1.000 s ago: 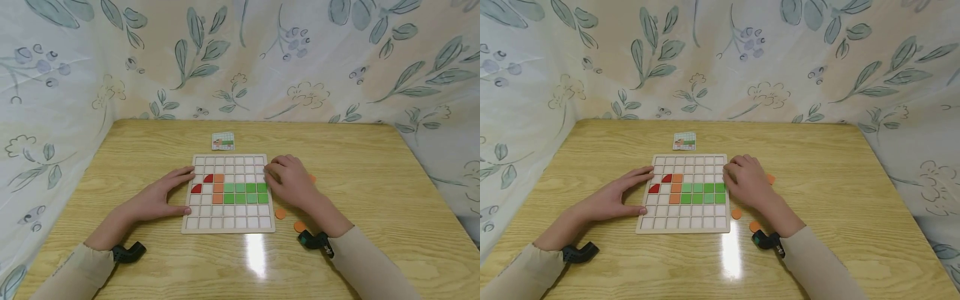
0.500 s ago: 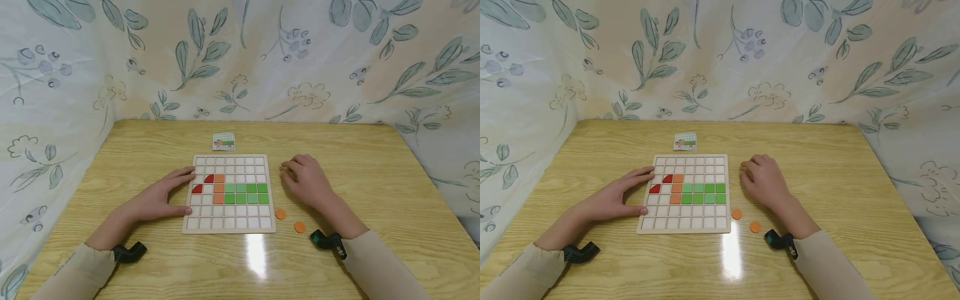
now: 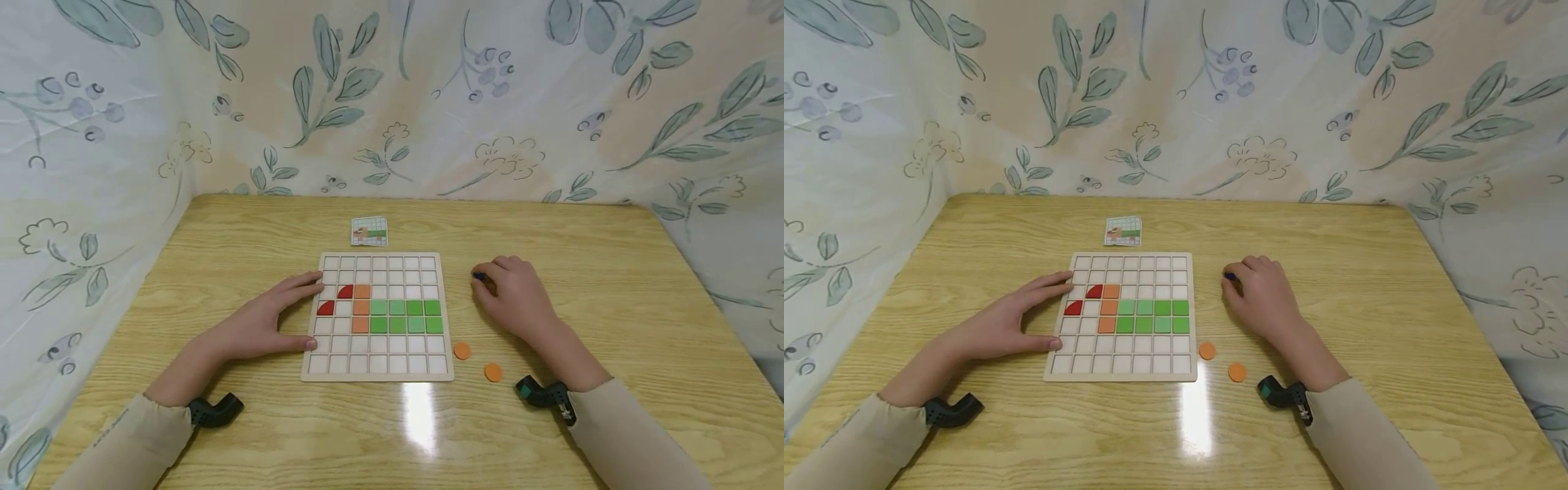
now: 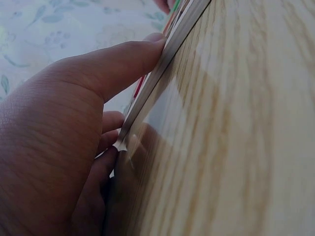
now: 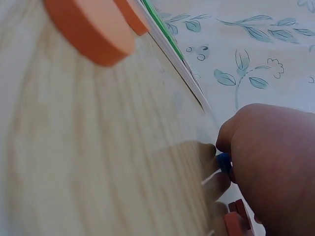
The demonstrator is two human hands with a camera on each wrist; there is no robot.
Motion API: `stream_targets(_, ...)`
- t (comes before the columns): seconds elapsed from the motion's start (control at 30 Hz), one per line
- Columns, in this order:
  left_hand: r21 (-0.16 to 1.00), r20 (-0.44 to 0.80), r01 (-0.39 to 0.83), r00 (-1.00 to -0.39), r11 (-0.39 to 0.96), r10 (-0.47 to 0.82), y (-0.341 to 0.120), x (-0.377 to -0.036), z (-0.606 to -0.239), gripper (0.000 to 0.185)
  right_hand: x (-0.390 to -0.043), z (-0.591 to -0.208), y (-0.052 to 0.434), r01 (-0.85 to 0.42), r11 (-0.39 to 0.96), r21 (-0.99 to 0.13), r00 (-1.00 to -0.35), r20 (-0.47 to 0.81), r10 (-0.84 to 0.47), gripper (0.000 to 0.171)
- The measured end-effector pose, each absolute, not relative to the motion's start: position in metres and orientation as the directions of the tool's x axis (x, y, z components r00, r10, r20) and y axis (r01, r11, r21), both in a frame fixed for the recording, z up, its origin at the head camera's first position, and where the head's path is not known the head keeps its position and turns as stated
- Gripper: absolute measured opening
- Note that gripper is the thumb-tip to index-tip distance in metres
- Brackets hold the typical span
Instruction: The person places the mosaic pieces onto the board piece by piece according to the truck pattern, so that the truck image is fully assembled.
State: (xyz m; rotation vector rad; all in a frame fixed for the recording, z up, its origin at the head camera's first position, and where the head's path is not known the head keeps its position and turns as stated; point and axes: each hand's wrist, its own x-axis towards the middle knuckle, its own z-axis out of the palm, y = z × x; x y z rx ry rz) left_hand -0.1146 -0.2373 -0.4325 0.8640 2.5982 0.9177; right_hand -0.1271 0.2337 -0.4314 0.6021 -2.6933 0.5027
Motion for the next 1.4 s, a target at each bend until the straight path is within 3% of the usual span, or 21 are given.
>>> stream_targets(0.37,0.644,-0.039,0.446,-0.793,0.622,0.608,-0.238,-0.114,-0.431,0.100,-0.132,-0.436,0.234,-0.471,0.834,-0.287,-0.849,0.402,-0.342,0.005)
stream_targets(0.6,0.638,-0.041,0.446,-0.794,0.627,0.607,-0.238,-0.114,-0.431,0.100,-0.131,-0.432,0.231,-0.434,0.846,-0.309,-0.878,0.355,-0.321,0.010)
stream_targets(1.4,0.643,-0.047,0.435,-0.799,0.630,0.599,-0.237,-0.114,-0.429,0.100,-0.126,-0.424,0.208,-0.561,0.774,-0.294,-0.804,0.418,-0.424,0.010)
